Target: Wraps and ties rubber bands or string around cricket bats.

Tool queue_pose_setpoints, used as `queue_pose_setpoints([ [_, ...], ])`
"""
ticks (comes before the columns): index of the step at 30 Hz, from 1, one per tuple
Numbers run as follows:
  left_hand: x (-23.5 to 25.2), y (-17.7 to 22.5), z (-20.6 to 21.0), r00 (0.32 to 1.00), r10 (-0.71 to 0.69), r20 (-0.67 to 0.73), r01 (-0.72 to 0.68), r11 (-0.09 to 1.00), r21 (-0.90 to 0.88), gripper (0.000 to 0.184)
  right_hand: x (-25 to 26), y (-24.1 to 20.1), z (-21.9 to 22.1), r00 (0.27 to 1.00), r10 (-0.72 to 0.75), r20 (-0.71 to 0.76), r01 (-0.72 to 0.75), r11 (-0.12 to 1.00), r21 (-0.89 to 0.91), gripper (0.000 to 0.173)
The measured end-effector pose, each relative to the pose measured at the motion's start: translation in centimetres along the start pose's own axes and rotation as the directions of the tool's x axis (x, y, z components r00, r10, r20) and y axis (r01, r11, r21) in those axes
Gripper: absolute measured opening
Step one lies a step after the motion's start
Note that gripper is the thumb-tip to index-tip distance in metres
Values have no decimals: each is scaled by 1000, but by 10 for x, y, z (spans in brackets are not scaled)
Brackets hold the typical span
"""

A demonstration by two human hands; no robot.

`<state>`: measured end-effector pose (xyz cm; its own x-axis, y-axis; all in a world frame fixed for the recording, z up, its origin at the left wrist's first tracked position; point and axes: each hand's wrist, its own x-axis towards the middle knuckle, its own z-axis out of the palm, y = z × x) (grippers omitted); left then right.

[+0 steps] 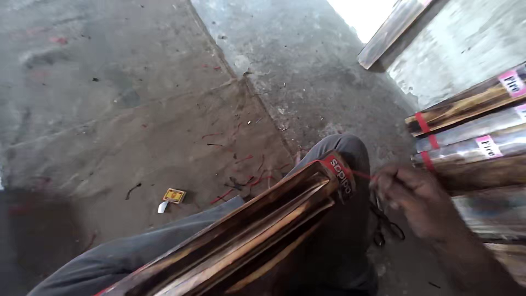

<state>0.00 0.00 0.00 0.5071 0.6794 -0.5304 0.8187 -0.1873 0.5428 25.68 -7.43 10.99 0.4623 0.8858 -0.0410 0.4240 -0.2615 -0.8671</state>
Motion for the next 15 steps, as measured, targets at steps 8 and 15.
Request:
queue_pose_setpoints([
  [8, -47, 36, -16, 908, 418, -36, -392, 876, 283, 27, -56, 44, 58, 890, -452, 63, 449, 842, -300, 27],
  [15, -58, 64, -38, 783, 569, -251, -557, 821, 125, 16, -58, 49, 42, 780, -469, 414, 573, 801, -173, 37],
])
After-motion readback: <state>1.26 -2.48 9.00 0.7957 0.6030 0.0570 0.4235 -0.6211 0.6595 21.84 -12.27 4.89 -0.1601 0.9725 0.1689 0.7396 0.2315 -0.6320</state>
